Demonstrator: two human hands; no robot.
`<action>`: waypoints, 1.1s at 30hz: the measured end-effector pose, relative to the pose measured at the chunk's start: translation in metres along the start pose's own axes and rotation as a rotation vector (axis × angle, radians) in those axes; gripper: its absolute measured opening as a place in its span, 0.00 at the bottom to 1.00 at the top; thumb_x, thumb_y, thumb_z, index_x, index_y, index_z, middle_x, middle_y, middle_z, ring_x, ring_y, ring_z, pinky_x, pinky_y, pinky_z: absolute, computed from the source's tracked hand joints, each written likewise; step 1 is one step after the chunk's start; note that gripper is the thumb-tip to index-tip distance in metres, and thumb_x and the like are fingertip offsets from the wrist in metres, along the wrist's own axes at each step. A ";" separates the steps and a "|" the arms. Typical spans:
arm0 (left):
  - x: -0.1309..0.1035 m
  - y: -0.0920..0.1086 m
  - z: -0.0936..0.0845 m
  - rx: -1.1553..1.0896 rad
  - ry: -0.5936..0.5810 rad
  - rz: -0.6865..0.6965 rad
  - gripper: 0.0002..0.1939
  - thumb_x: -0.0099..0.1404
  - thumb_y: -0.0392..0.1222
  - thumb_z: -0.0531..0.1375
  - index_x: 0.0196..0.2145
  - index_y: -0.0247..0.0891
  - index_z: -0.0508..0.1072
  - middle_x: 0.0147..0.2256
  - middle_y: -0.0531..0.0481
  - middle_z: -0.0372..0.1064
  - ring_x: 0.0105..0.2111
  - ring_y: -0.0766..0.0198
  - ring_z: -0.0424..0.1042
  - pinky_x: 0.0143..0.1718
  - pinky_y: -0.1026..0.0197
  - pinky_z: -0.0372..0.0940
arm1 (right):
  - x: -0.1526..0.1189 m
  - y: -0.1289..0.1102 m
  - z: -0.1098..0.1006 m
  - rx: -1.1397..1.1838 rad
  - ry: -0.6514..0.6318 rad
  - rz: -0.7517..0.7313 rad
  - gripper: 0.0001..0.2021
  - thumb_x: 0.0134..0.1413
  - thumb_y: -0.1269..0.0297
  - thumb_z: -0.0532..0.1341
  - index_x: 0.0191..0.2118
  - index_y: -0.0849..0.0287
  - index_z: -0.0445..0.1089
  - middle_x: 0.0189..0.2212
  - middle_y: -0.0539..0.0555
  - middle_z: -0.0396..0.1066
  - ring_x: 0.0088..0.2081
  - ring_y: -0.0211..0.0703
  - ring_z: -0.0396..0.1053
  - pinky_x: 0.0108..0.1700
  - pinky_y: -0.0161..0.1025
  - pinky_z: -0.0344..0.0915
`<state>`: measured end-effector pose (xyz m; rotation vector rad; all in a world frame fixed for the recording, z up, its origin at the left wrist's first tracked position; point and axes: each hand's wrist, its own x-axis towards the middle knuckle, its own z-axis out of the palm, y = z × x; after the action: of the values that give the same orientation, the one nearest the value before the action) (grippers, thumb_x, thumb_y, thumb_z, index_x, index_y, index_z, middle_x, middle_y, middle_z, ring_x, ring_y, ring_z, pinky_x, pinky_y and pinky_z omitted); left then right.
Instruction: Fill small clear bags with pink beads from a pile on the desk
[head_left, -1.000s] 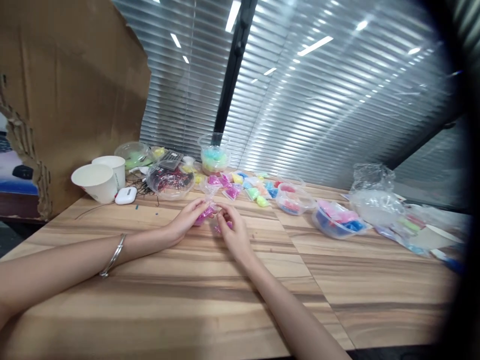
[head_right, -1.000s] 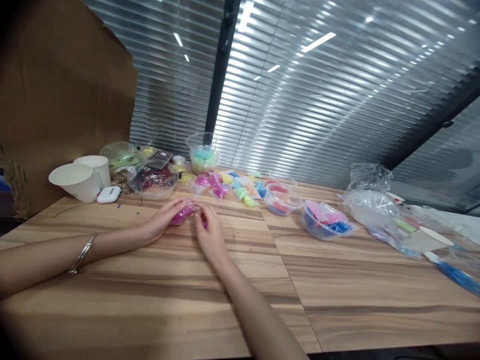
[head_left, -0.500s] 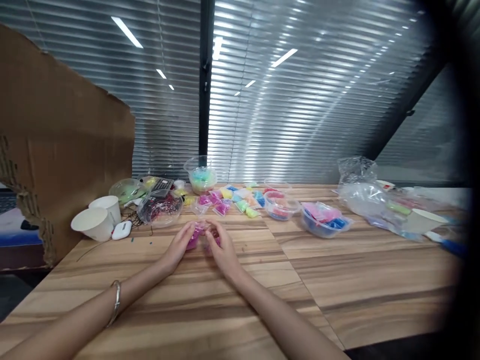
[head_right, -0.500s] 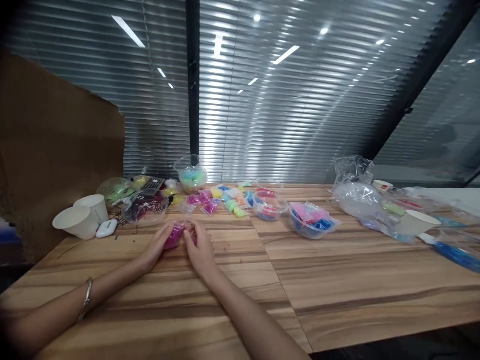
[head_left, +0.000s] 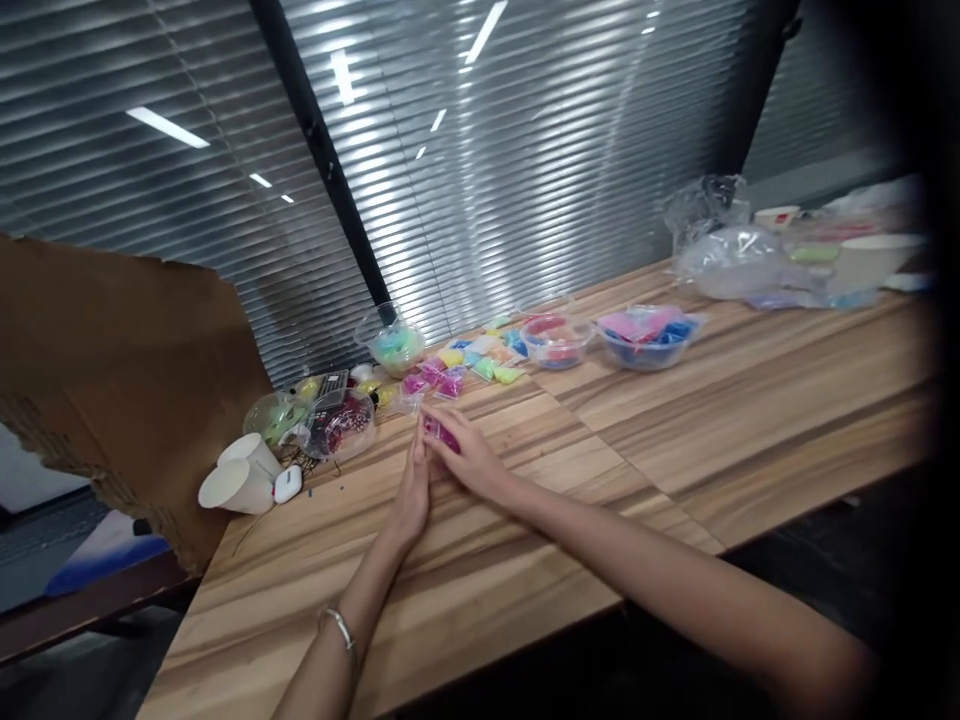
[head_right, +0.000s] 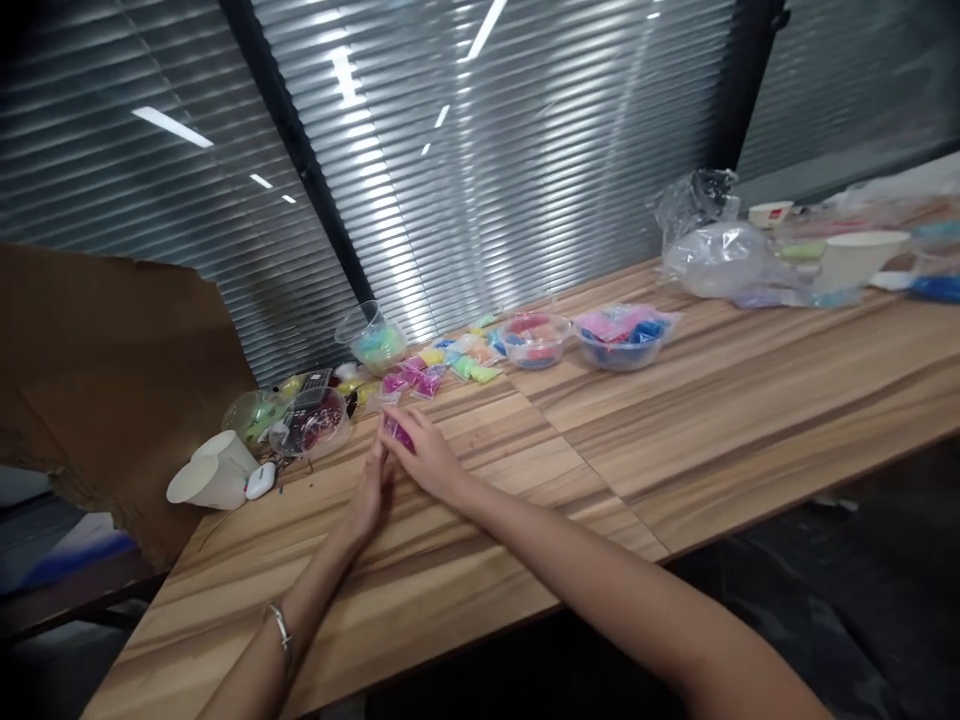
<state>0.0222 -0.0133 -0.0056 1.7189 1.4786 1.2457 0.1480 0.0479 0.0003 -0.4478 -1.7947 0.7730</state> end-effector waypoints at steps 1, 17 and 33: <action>0.002 0.002 0.001 0.044 0.028 0.043 0.33 0.68 0.59 0.34 0.65 0.43 0.46 0.66 0.45 0.40 0.66 0.63 0.39 0.66 0.52 0.40 | 0.002 0.002 -0.003 -0.004 0.024 -0.026 0.20 0.63 0.62 0.54 0.60 0.52 0.59 0.54 0.56 0.64 0.56 0.44 0.61 0.59 0.46 0.57; 0.010 -0.015 -0.013 0.742 -0.118 0.267 0.16 0.64 0.38 0.52 0.47 0.37 0.71 0.42 0.41 0.68 0.44 0.56 0.66 0.49 0.51 0.63 | 0.019 0.027 -0.033 -0.067 0.226 -0.022 0.17 0.61 0.57 0.55 0.55 0.49 0.67 0.47 0.54 0.63 0.52 0.45 0.61 0.58 0.47 0.57; 0.011 -0.019 -0.013 0.902 -0.269 0.395 0.15 0.68 0.37 0.47 0.45 0.42 0.71 0.37 0.46 0.67 0.39 0.60 0.65 0.40 0.59 0.62 | 0.022 0.028 -0.045 -0.089 0.151 -0.104 0.23 0.59 0.60 0.58 0.60 0.51 0.60 0.56 0.55 0.63 0.56 0.47 0.61 0.58 0.49 0.58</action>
<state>0.0023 -0.0005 -0.0132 2.7312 1.7035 0.4440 0.1805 0.0946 0.0057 -0.4553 -1.7011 0.5735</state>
